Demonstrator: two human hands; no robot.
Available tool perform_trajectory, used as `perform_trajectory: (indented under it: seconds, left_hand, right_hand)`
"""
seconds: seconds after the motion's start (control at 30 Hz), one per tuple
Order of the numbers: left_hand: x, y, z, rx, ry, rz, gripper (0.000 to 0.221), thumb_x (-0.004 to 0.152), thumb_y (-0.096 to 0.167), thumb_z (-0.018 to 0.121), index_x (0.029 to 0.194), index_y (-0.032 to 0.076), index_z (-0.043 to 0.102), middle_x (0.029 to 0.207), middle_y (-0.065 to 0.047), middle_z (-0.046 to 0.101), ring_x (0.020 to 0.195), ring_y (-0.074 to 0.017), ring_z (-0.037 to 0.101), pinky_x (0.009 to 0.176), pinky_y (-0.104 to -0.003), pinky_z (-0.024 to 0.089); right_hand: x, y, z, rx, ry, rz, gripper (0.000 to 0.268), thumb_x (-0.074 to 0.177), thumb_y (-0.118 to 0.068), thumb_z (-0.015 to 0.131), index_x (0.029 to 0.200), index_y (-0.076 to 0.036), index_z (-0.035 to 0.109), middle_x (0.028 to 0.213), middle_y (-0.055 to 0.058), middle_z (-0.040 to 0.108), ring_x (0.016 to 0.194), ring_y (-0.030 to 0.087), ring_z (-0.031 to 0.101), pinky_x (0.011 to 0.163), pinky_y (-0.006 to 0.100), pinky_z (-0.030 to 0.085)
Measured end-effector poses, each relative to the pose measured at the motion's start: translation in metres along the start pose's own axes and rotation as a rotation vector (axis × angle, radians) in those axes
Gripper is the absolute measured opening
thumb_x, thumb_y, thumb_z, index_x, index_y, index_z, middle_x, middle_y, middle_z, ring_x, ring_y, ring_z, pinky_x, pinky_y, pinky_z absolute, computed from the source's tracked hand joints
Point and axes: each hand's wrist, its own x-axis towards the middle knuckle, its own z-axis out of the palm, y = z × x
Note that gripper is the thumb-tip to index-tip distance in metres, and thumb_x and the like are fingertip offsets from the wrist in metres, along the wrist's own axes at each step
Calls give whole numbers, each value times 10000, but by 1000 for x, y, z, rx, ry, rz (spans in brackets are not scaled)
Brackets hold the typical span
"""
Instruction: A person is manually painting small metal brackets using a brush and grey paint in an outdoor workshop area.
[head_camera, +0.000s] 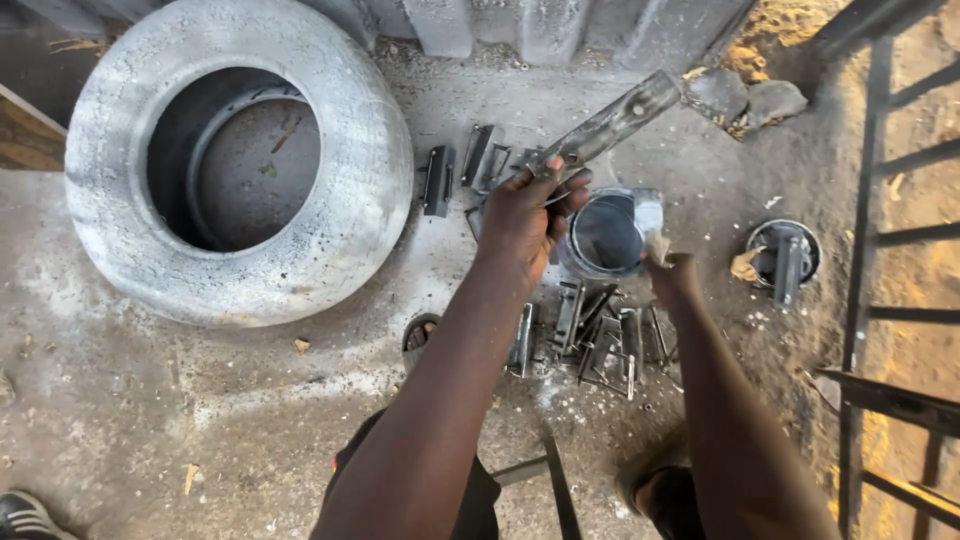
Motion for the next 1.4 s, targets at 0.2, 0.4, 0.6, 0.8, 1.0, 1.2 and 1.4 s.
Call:
perform_trajectory:
  seconds: [0.2, 0.4, 0.6, 0.8, 1.0, 1.2, 1.4]
  left_hand:
    - [6, 10, 2, 17, 5, 57, 302, 1035, 289, 695, 1191, 34, 656, 1074, -179, 775, 917, -207, 783, 620, -189, 484]
    - [16, 9, 7, 43, 28, 96, 389, 1077, 276, 631, 1311, -34, 603, 1116, -228, 756, 949, -239, 780, 652, -239, 538]
    - [13, 13, 12, 42, 44, 123, 453, 1090, 281, 558, 1411, -35, 512, 1120, -200, 757, 912, -220, 777, 696, -249, 538]
    - [16, 16, 13, 206, 107, 210, 357, 1082, 336, 564, 1288, 57, 647, 1097, -129, 784, 866, -162, 769, 719, -245, 527]
    - [4, 15, 27, 305, 160, 279, 271, 1085, 260, 569, 1101, 36, 721, 1041, -161, 784, 830, -196, 775, 687, -266, 504]
    - [12, 5, 26, 364, 169, 315, 292, 1114, 298, 556, 1133, 56, 718, 1092, -140, 771, 908, -198, 772, 729, -327, 525]
    - [14, 5, 23, 367, 196, 305, 356, 1114, 300, 543, 1257, -3, 665, 1126, -166, 740, 983, -219, 746, 830, -396, 546]
  right_hand:
    - [-34, -24, 8, -119, 64, -1, 535, 980, -345, 735, 1292, -48, 418, 805, 148, 677, 557, 273, 705, 447, 413, 606]
    - [-109, -92, -45, 486, 156, -215, 462, 1050, -206, 659, 1345, 31, 394, 1083, 161, 491, 750, 124, 613, 612, 244, 643]
    - [-125, -144, -75, 676, 92, -468, 228, 997, -50, 751, 1185, -56, 622, 911, 32, 569, 692, 70, 637, 634, 222, 639]
    - [-128, -151, -70, 221, 88, -549, 277, 954, -47, 777, 1212, -13, 682, 893, 162, 626, 644, 201, 651, 568, 347, 559]
    - [-87, -125, 2, -635, 106, -557, 364, 844, -223, 717, 1190, -329, 754, 1079, 89, 686, 949, 429, 713, 790, 589, 608]
    - [-57, -109, 44, -771, 24, -478, 411, 960, -139, 661, 1340, -294, 685, 1283, 93, 606, 941, 406, 719, 724, 602, 633]
    - [-50, -111, 21, -299, 154, -411, 297, 934, -202, 728, 1224, -142, 713, 1050, 172, 696, 1016, 440, 693, 815, 609, 569]
